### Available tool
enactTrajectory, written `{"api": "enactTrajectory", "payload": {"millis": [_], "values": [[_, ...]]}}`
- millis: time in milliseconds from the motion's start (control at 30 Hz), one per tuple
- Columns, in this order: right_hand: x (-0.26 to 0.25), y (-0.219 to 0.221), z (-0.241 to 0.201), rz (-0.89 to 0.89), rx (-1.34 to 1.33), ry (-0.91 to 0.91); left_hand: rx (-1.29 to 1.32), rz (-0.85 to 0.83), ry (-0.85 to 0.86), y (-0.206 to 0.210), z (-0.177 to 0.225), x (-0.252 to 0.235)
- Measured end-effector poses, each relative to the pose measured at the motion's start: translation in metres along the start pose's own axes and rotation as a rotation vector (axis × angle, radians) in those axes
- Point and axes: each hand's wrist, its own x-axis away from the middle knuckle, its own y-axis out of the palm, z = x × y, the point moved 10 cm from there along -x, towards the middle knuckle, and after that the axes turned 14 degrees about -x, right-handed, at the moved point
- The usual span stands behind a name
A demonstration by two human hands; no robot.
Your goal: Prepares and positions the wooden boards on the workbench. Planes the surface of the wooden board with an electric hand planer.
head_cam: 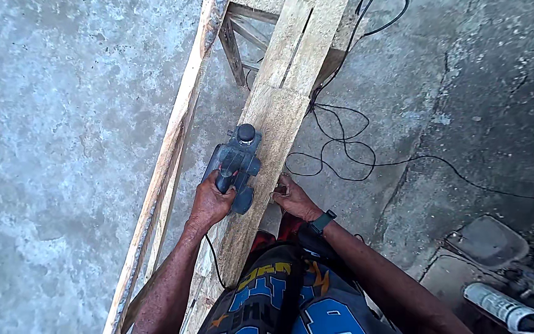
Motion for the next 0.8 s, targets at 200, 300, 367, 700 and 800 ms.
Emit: {"api": "enactTrajectory", "payload": {"millis": [200,300,367,700,800], "values": [[0.003,0.005,-0.002,0.001,0.035,-0.006,-0.007,-0.023,0.018,-0.002,0.02,-0.026],[0.004,0.01,-0.002,0.011,0.008,-0.051,-0.001,-0.03,0.029,-0.003,0.027,-0.037],[0.005,0.012,-0.003,0.044,0.022,-0.046,-0.004,-0.028,0.035,-0.004,0.032,-0.045],[0.005,0.013,-0.002,0.052,0.071,-0.018,-0.029,-0.009,0.068,-0.009,0.062,-0.088],[0.004,0.012,-0.006,0.038,0.101,-0.027,0.001,0.015,0.084,-0.012,0.074,-0.111]]}}
